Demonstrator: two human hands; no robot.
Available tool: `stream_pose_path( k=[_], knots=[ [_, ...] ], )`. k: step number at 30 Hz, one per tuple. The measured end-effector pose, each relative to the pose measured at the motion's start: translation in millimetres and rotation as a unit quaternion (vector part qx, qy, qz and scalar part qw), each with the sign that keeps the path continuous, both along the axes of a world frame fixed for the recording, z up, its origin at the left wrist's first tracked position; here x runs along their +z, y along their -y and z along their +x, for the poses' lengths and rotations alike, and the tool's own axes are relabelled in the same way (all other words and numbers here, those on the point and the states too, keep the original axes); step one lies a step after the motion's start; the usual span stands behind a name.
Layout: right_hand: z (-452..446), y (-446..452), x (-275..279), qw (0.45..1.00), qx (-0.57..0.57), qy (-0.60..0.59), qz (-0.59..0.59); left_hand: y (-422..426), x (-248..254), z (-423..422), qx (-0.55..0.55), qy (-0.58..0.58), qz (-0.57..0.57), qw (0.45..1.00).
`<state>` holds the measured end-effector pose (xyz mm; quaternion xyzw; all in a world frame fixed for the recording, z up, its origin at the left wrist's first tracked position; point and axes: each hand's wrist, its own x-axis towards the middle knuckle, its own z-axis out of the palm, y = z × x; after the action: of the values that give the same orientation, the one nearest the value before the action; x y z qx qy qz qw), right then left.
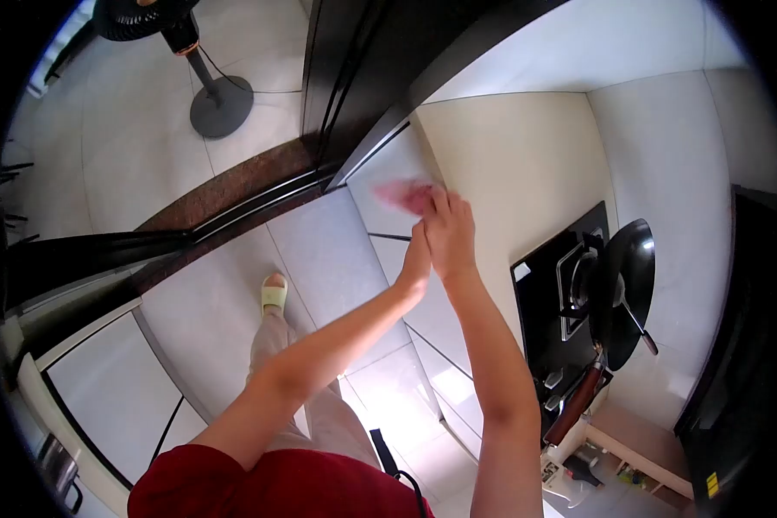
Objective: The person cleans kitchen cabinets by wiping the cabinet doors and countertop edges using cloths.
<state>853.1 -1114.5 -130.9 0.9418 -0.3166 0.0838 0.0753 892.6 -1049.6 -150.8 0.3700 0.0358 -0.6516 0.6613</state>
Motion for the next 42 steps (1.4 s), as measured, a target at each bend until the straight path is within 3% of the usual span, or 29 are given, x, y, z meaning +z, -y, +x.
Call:
stream_pose_path(
  k=[4,5,9,11,13,15,16,18,19,21,22,26,27,28,29,30,31,32,33,34,35,37,38,40,41,42],
  knots=[
    [8,-1,3,0.997,0.017,0.053,-0.061,14,-19,4,0.044,0.038,-0.024,0.998],
    [20,7,3,0.993,0.015,0.062,-0.104,21,0,29,0.054,-0.041,-0.027,0.997],
    [72,49,20,0.989,0.003,0.029,-0.145,61,-4,73,0.096,-0.048,-0.191,0.976],
    [88,64,35,0.984,-0.032,-0.155,-0.082,73,-1,79,0.106,-0.035,-0.153,0.982],
    [77,70,25,0.987,-0.015,-0.129,-0.099,73,4,81,0.116,-0.024,-0.109,0.987],
    [62,67,19,0.996,0.048,-0.054,-0.056,70,4,78,0.102,0.085,-0.060,0.989],
    [55,61,14,0.996,0.045,-0.053,-0.053,65,-1,73,0.099,0.086,-0.058,0.990],
    [48,48,5,0.959,0.081,-0.152,-0.227,56,-12,63,0.058,0.029,-0.027,0.998],
    [48,55,-15,0.959,0.076,-0.151,-0.226,60,-17,62,0.053,0.031,-0.027,0.998],
    [70,59,-18,0.984,0.048,-0.038,-0.165,69,-13,65,0.093,-0.037,-0.057,0.993],
    [58,52,-12,0.924,0.087,-0.264,-0.263,73,-13,69,0.108,-0.059,-0.060,0.991],
    [61,54,-38,0.895,0.066,-0.308,-0.317,77,-40,71,0.131,-0.007,-0.132,0.983],
    [64,56,-56,0.999,0.023,-0.028,-0.026,75,-38,71,0.123,-0.002,-0.133,0.983],
    [67,59,-72,0.928,-0.020,0.262,0.263,73,-35,72,0.121,0.003,-0.121,0.985],
    [64,58,-78,0.829,-0.036,0.387,0.402,73,-32,73,0.121,0.008,-0.109,0.987],
    [62,57,-85,0.692,-0.051,0.515,0.504,72,-28,73,0.122,0.006,-0.058,0.991],
    [55,57,-91,0.911,-0.023,0.299,0.283,72,-26,73,0.115,0.014,-0.061,0.991],
    [47,59,-95,0.999,0.002,0.036,0.022,74,-31,71,0.087,0.059,-0.055,0.993],
    [37,59,-97,0.940,0.029,-0.239,-0.240,74,-40,67,0.063,0.100,-0.048,0.992],
    [27,56,-100,0.743,0.054,-0.481,-0.462,73,-49,65,0.051,0.096,-0.040,0.993],
    [18,45,-88,0.743,0.057,-0.483,-0.459,69,-50,63,0.050,0.094,-0.036,0.994],
    [9,21,-39,0.907,0.092,-0.344,-0.225,62,-41,62,0.015,0.126,-0.034,0.991],
    [10,19,-29,0.906,0.094,-0.344,-0.228,60,-24,66,0.015,0.147,-0.035,0.988],
    [15,19,-15,0.955,0.060,-0.212,-0.197,71,-9,72,0.041,0.092,-0.084,0.991],
    [24,23,-7,0.955,0.062,-0.212,-0.196,76,-7,75,0.057,0.038,-0.128,0.989],
    [36,31,0,0.957,0.052,-0.222,-0.179,82,-7,79,0.058,0.066,-0.140,0.986]
  ],
)
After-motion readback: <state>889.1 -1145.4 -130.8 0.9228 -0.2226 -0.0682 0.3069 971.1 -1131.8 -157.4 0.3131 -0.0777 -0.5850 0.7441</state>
